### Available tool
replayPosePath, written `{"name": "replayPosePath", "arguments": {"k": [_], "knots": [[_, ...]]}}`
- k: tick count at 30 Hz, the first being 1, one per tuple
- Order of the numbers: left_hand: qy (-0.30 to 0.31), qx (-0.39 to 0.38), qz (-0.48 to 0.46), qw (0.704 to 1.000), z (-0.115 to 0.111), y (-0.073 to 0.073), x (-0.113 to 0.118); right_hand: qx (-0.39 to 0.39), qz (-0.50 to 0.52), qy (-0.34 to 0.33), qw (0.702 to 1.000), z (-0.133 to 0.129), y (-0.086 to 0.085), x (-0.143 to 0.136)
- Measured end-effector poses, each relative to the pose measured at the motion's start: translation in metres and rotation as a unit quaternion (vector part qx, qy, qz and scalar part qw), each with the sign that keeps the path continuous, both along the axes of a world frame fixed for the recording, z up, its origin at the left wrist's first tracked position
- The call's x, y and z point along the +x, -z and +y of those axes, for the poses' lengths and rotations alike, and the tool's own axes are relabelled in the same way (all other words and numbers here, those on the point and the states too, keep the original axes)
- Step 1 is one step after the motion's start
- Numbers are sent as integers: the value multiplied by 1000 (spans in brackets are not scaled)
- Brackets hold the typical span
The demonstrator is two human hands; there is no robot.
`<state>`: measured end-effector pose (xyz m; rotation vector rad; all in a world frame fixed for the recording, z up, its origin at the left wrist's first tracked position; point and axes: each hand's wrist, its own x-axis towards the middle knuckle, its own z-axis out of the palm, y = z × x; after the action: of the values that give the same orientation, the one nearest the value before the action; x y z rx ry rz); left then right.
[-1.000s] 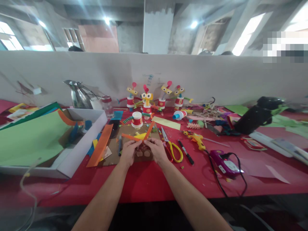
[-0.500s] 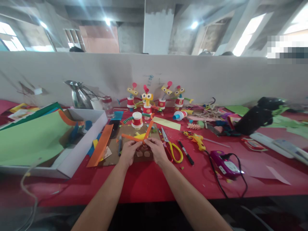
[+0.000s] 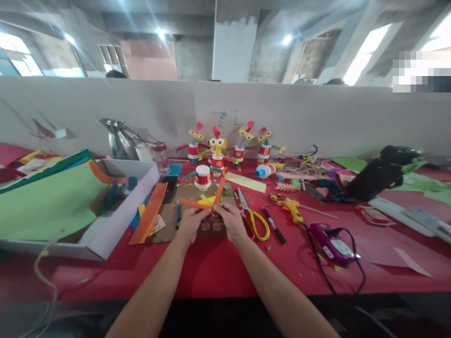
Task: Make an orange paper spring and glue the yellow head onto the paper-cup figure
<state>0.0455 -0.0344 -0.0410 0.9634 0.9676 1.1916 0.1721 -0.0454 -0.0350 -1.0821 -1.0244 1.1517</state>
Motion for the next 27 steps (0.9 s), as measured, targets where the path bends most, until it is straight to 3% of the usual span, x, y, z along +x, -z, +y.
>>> {"name": "replayPosePath", "arguments": {"k": [4, 11, 21, 27], "knots": [[3, -8, -9, 1000, -1, 0, 0, 20, -36, 7, 999, -1, 0, 2], [17, -12, -31, 999, -3, -2, 2, 111, -221, 57, 967, -3, 2, 4], [-14, 22, -25, 999, -1, 0, 3, 108, -134, 5, 985, -3, 5, -2], [-29, 42, 2, 999, -3, -2, 3, 68, -21, 121, 990, 4, 3, 9]]}}
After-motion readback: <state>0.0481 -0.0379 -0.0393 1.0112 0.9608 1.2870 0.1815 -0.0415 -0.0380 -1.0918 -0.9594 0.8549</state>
